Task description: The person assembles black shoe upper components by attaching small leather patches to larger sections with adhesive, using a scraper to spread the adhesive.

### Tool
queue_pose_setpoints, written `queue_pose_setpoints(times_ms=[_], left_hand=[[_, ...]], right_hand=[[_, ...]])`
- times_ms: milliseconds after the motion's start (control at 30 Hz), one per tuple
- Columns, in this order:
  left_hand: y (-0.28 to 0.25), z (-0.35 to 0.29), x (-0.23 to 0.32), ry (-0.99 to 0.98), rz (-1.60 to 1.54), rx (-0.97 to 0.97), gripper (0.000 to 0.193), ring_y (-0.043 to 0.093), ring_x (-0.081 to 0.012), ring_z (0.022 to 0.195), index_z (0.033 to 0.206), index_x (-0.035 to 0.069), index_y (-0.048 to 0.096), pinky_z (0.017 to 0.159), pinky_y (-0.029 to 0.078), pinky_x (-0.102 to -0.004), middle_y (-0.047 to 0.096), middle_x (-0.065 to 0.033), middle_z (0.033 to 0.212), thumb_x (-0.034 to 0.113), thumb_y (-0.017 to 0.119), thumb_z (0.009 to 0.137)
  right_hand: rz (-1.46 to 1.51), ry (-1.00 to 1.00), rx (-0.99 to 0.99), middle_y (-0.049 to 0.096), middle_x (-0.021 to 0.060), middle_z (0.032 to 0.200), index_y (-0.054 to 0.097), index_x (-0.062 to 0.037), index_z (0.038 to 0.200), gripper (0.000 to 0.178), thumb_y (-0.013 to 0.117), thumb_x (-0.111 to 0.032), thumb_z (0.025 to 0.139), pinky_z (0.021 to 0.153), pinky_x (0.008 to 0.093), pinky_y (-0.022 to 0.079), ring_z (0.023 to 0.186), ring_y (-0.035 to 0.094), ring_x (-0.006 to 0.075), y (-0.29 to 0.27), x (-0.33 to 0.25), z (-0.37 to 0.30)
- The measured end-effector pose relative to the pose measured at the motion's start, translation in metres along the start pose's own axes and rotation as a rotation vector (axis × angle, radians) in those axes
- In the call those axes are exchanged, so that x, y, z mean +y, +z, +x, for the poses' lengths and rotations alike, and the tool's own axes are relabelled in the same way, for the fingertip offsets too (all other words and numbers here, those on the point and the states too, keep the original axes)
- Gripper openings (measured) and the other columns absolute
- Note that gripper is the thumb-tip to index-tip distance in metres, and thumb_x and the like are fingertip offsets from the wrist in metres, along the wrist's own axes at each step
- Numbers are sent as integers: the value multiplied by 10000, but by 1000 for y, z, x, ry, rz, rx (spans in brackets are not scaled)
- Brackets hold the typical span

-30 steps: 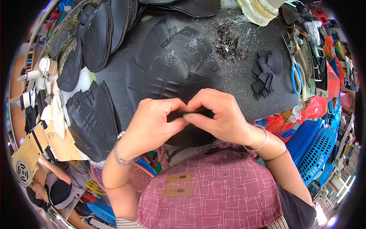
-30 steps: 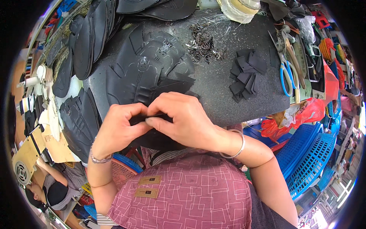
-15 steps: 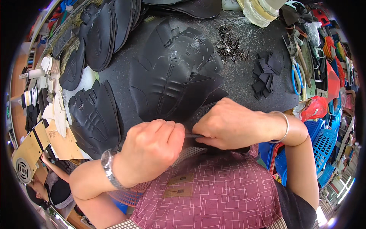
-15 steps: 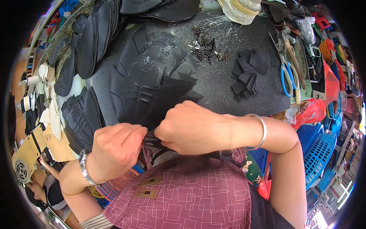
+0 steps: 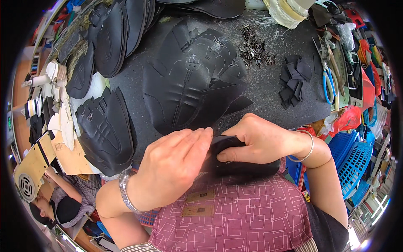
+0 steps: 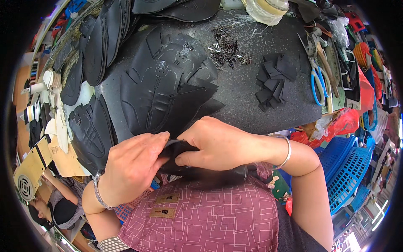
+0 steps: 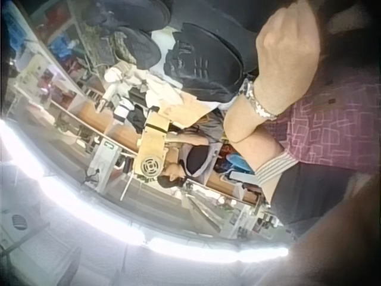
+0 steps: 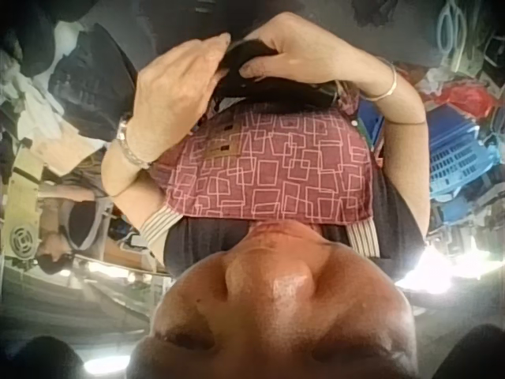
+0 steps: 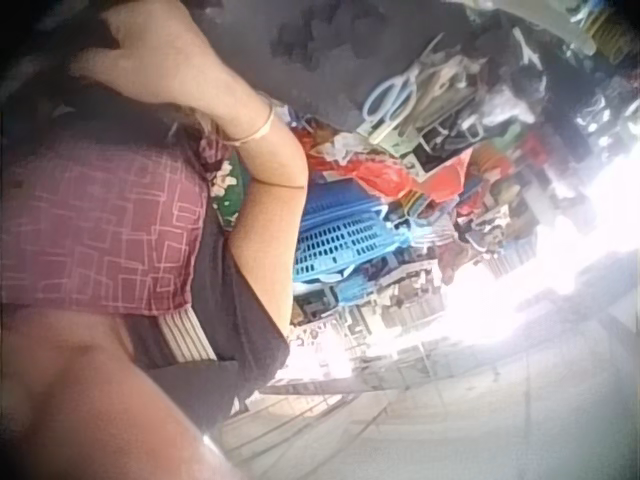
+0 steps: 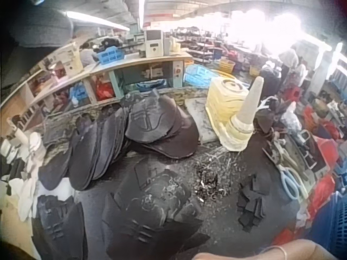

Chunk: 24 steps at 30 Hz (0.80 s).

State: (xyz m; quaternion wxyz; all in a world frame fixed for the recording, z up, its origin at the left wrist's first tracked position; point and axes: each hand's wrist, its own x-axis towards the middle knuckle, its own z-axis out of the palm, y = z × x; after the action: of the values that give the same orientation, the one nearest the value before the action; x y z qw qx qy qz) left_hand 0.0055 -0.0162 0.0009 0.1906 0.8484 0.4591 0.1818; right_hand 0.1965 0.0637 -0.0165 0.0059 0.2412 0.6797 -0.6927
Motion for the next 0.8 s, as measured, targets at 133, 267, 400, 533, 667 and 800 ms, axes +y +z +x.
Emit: queue_pose_setpoints(times_ms=[133, 267, 400, 533, 667, 800], left_hand=[[-1, -3, -1, 59, 61, 6, 367, 619, -236, 757, 974, -94, 565, 679, 522, -307, 622, -149, 843, 24, 594, 628], [-2, -4, 2, 38, 18, -65, 369, 622, -235, 781, 982, -96, 559, 691, 521, -300, 617, -159, 861, 26, 596, 635], [-8, 0, 3, 10, -119, -121, 366, 621, -254, 797, 1003, -95, 548, 692, 520, -316, 616, -152, 853, 29, 617, 665], [-9, -5, -1, 19, -176, -103, 358, 620, -269, 780, 1018, -88, 541, 686, 521, -326, 612, -149, 821, 23, 621, 687], [-13, -3, -6, -33, -230, -151, 392, 626, -296, 765, 1010, -61, 574, 661, 522, -347, 625, -152, 847, -14, 666, 632], [-14, 0, -3, -65, -283, -184, 375, 631, -287, 752, 988, -63, 578, 652, 523, -340, 627, -148, 808, -34, 652, 621]], right_hand=[[-9, -33, -10, 559, 178, 603, 592, 32, 748, 166, 595, -134, 744, 534, 358, 427, 532, 543, 300, 3, -2, 0], [-134, -104, -27, 585, 152, 605, 638, -1, 836, 173, 660, -158, 768, 476, 316, 416, 470, 533, 223, 7, 10, -1], [-149, -53, -73, 592, 155, 619, 635, 0, 850, 175, 652, -155, 772, 488, 325, 425, 491, 553, 239, 6, 3, -2], [-42, -61, -18, 563, 193, 621, 589, 25, 721, 197, 599, -170, 748, 555, 400, 423, 591, 555, 357, 11, 1, -2], [-49, -45, -55, 565, 193, 622, 589, 24, 731, 198, 596, -173, 751, 562, 404, 427, 600, 558, 361, 10, 2, -1], [-80, -29, -69, 567, 193, 624, 587, 24, 732, 200, 594, -175, 754, 566, 404, 428, 602, 562, 358, 9, 1, 0]])
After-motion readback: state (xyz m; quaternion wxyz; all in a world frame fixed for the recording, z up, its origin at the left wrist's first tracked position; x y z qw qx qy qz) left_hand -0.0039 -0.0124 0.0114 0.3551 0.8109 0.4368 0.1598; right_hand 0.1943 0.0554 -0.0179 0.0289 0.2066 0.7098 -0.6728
